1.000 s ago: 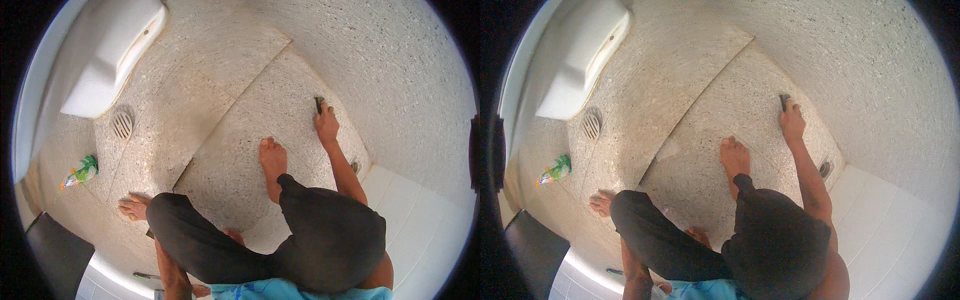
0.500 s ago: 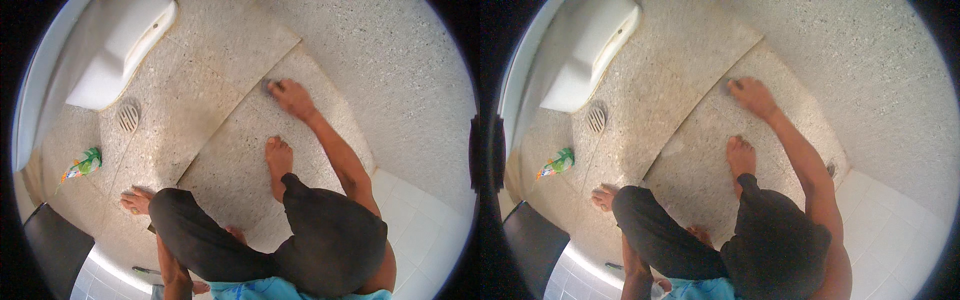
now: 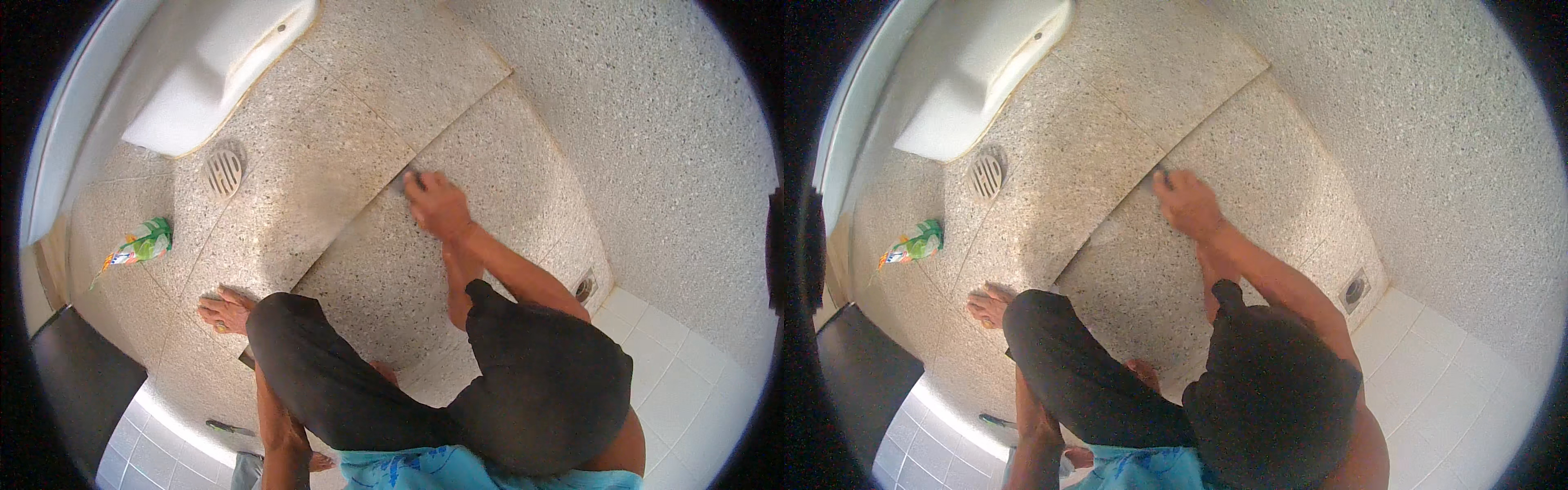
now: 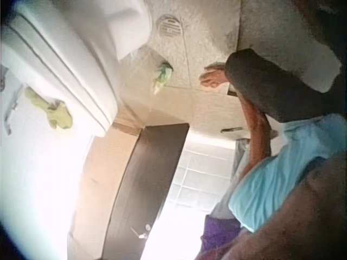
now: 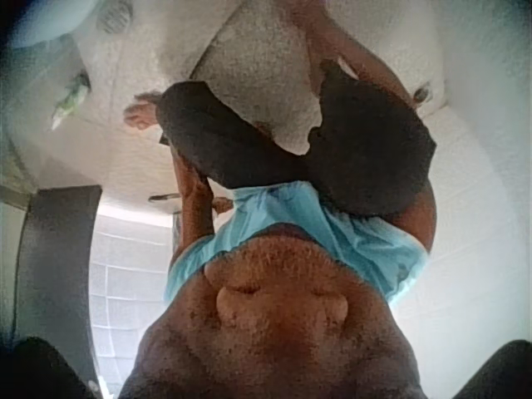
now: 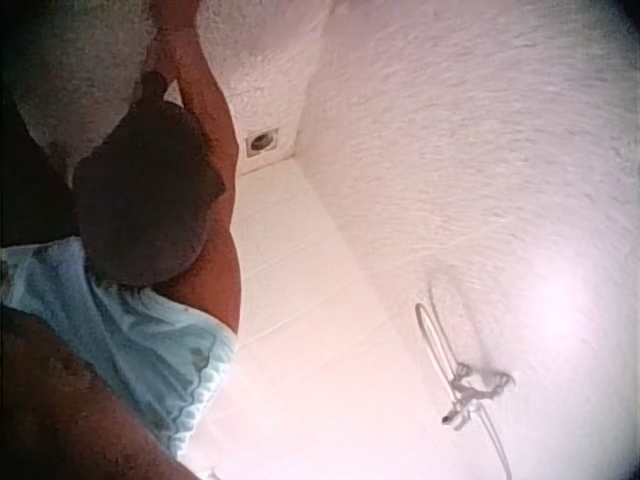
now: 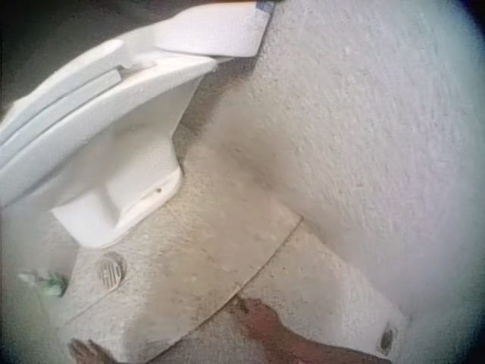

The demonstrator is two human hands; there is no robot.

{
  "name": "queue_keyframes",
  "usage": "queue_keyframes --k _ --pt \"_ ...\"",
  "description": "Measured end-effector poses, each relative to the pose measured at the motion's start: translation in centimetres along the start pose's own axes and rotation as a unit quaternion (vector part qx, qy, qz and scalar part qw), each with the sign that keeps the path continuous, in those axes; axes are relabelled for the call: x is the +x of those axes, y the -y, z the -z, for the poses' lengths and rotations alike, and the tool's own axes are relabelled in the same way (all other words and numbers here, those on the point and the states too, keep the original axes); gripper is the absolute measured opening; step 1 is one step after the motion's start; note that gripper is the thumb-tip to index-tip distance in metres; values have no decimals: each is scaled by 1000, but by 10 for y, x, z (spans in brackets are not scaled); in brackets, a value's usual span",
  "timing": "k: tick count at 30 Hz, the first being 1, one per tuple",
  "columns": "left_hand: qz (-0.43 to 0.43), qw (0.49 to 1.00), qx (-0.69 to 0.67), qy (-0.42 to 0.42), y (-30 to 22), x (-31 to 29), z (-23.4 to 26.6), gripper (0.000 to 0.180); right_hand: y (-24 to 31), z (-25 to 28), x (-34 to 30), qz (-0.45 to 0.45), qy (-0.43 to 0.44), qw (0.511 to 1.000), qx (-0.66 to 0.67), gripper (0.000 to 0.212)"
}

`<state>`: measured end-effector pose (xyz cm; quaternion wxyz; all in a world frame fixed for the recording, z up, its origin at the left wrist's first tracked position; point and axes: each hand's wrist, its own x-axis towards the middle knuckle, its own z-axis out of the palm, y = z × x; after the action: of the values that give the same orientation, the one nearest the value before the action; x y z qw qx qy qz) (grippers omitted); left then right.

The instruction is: The person sprays water on the bathroom floor using a handheld bidet sprayer, then kneels to scrub the tiles with a small brush and wipes the area with a cloth. Another person briefly enters to hand over a cleaning product.

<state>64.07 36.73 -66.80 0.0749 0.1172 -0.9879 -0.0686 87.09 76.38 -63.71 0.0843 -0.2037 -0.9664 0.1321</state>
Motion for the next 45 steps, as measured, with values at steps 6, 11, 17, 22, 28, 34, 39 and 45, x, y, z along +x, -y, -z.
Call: queue_keyframes --k 6,11,17,22,28,34,39,45 --pt "-24 1000 1 -10 -5 1 8 74 12 17 -10 84 123 987 56 53" --pt "0 1000 6 28 -5 -1 16 72 44 24 -29 187 245 950 44 52" --pt "-1 999 36 29 -7 -1 18 68 31 71 19 287 170 942 -48 52" --pt "8 999 11 31 -12 3 23 68 33 205 120 254 -29 963 -88 33" --pt "-6 999 -7 32 -11 1 29 67 119 292 202 367 -49 926 -74 18" --pt "12 999 4 41 -11 5 24 69 180 271 230 472 -10 882 -12 22" --pt "6 1000 -2 26 -11 7 24 69 225 304 257 395 -84 914 29 32" --pt "11 1000 -9 25 -11 8 22 69 272 323 390 319 -236 917 -34 35"
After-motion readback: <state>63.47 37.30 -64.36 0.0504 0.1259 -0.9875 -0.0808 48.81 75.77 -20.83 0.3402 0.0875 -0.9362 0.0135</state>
